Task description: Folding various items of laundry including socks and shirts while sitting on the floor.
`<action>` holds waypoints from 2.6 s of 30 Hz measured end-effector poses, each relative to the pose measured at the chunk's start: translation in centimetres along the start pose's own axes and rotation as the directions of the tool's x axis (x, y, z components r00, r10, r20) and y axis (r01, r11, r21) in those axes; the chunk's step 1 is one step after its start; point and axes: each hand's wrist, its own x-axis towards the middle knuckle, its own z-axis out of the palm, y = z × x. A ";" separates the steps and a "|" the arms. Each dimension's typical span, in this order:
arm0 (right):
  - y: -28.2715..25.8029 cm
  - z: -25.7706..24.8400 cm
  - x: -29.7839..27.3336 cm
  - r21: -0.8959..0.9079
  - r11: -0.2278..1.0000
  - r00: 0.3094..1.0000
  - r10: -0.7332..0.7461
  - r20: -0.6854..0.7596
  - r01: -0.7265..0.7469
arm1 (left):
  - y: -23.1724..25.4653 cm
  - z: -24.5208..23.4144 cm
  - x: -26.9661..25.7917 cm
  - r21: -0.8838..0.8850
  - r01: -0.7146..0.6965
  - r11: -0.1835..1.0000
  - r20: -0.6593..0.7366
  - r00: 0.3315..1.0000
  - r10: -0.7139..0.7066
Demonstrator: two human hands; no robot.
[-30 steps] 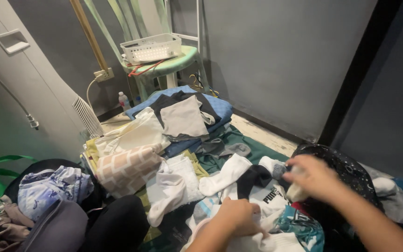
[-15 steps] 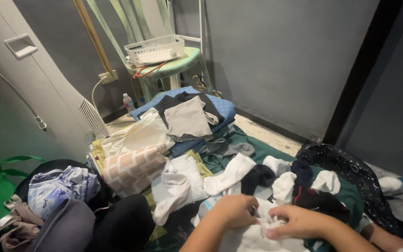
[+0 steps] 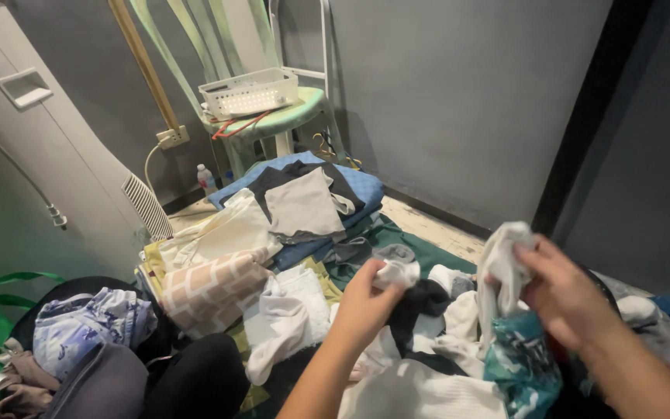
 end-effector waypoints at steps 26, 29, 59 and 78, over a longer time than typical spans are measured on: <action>8.5 0.2 -3.0 -0.451 0.885 0.988 0.150 0.035 -0.118 | 4.6 0.4 -3.2 -0.490 0.288 0.823 0.272 0.947 -0.170; 7.8 2.6 -7.0 0.041 0.973 0.959 0.217 0.183 -0.228 | 3.8 2.9 -3.7 -0.563 0.192 0.804 0.246 0.968 -0.059; 12.3 -7.8 -4.9 -0.104 0.980 0.940 -0.128 0.315 0.168 | 7.9 -14.3 -11.2 -0.450 0.093 0.888 0.433 0.892 0.126; 10.5 -2.9 -7.0 -0.144 0.971 0.977 0.202 0.063 -0.192 | -2.9 -2.9 -7.9 0.758 0.027 0.651 0.209 0.937 -0.282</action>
